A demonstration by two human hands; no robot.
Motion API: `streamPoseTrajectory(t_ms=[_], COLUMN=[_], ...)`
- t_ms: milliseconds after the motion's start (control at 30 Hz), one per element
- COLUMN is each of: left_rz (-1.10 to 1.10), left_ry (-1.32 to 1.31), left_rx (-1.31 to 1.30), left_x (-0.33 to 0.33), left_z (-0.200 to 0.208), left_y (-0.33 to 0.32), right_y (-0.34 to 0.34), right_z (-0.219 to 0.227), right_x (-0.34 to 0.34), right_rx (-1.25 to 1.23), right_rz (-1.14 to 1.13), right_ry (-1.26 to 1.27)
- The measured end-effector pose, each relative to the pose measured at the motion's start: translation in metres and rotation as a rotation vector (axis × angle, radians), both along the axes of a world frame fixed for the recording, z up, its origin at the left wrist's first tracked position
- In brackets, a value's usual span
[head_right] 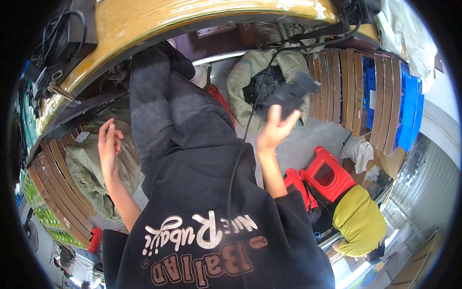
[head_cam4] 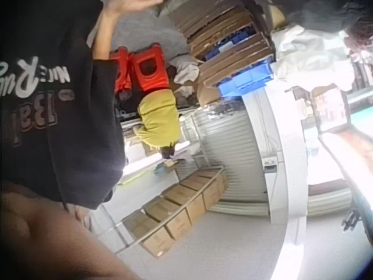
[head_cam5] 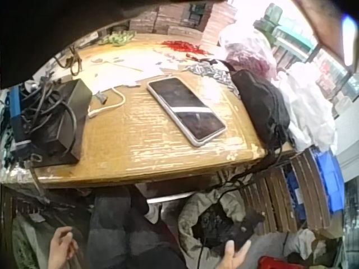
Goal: Assembling and screwing small plastic components at a manufacturing workstation.
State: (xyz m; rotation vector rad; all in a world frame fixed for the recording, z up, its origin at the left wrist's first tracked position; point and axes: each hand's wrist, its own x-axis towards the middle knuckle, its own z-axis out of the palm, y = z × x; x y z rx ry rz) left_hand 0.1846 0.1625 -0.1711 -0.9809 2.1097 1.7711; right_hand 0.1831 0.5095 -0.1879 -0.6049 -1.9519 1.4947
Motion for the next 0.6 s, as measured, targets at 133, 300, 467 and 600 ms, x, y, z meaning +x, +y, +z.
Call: streamPoseTrajectory(t_ms=[133, 300, 467, 600], left_rz=[0.061, -0.029, -0.223, 0.145], left_ry=[-0.004, -0.133, -0.316, -0.287], left_rx=[-0.02, -0.146, -0.588, -0.786], left_x=[0.01, 0.034, 0.077, 0.128], left_z=[-0.009, -0.014, -0.072, -0.093], left_y=[-0.022, -0.047, -0.081, -0.099], right_y=[0.078, 0.118, 0.157, 0.196], right_z=[-0.084, -0.216, -0.283, -0.32], right_x=[0.006, 0.02, 0.039, 0.047], right_rx=[-0.012, 0.119, -0.117, -0.092], right_rz=[-0.217, -0.084, -0.12, -0.309], right_ry=[-0.142, -0.643, -0.78, -0.804])
